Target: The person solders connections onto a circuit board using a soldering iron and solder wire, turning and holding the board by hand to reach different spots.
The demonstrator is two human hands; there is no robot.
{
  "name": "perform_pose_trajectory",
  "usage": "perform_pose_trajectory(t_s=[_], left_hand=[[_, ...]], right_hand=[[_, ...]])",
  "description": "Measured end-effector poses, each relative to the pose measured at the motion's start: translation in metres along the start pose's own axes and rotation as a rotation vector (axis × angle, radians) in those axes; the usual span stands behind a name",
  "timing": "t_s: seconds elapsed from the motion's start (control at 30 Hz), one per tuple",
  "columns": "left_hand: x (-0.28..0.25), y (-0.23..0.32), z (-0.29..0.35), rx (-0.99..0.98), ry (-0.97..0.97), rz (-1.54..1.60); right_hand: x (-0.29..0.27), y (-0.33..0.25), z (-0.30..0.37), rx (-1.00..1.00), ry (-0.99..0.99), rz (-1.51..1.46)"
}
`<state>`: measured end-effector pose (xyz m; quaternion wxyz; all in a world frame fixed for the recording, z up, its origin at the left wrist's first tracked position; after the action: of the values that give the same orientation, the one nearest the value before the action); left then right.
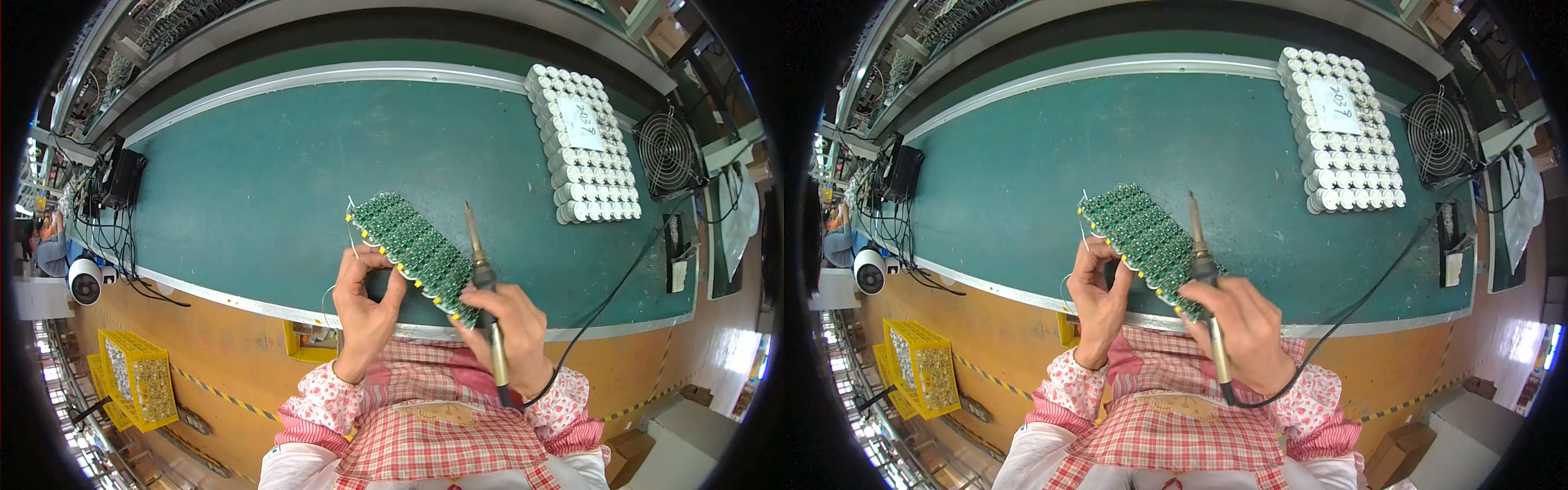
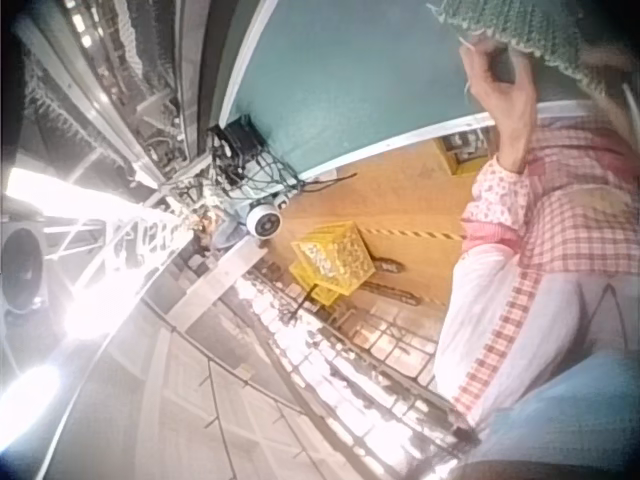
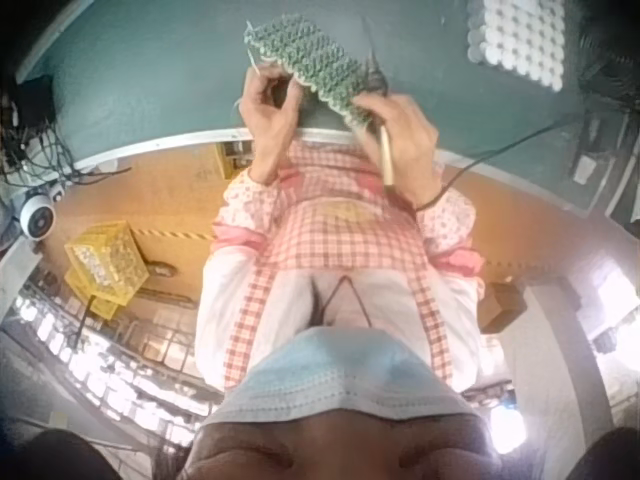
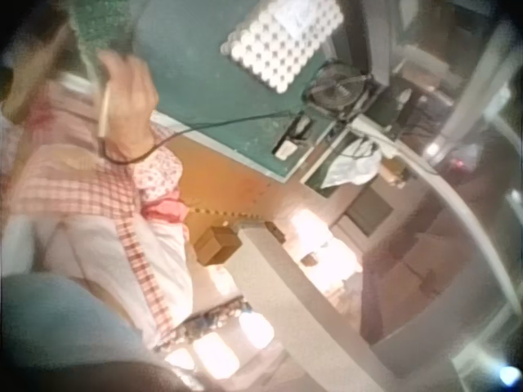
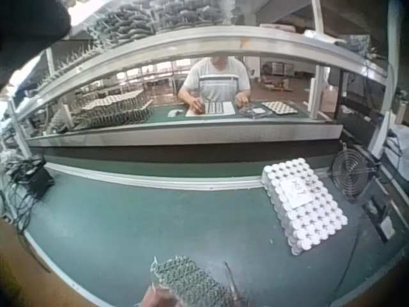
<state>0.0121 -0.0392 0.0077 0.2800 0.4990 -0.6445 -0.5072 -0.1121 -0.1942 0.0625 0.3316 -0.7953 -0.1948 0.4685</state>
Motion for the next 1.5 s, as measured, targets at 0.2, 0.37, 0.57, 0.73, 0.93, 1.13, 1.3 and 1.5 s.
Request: perform_pose_trajectory(t_s=[0.2,0.37,0.57,0.73,0.93,1.13,1.3,1.5], left_hand=[[-0.019,0.019,-0.026,-0.142,0.084,0.241],[-0.026,0.009,-0.016,-0.052,-0.199,0.095],[-0.014,0.023,0.012,0.071,-0.229,-0.284],[-0.021,0.026,0.020,0.144,-0.251,-0.431],[-0.026,0.025,0.027,0.089,-0.218,-0.334],[-0.029,0.030,0.035,0.154,-0.122,-0.333],[-0.032,0.033,0.035,0.239,-0.246,-0.473],[-0.025,0.028,0.009,0.202,-0.266,-0.565]], right_hand=[[-0.019,0.016,-0.004,0.031,0.023,-0.060],[-0.029,0.027,0.009,-0.008,0.005,0.099],[-0.039,0.048,0.017,0.025,0.080,0.259],[-0.050,0.047,0.031,0.093,0.074,0.296],[-0.052,0.041,0.049,0.089,0.156,0.256],[-0.048,0.037,0.054,0.114,0.153,0.232],[-0.037,0.042,0.050,0.135,0.169,0.208],[-0.028,0.049,0.040,0.224,0.168,0.208]])
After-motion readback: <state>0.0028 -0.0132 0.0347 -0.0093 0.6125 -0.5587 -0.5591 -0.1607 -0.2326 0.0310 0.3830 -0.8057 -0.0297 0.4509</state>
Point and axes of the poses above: each hand's wrist, its own z-axis away from the middle knuckle, its own x-axis out of the palm, y = z × x, the point moved 2 cm from there along -z, towards the middle knuckle, and after that the axes turned 9 degrees about x, right-handed, at the moved point
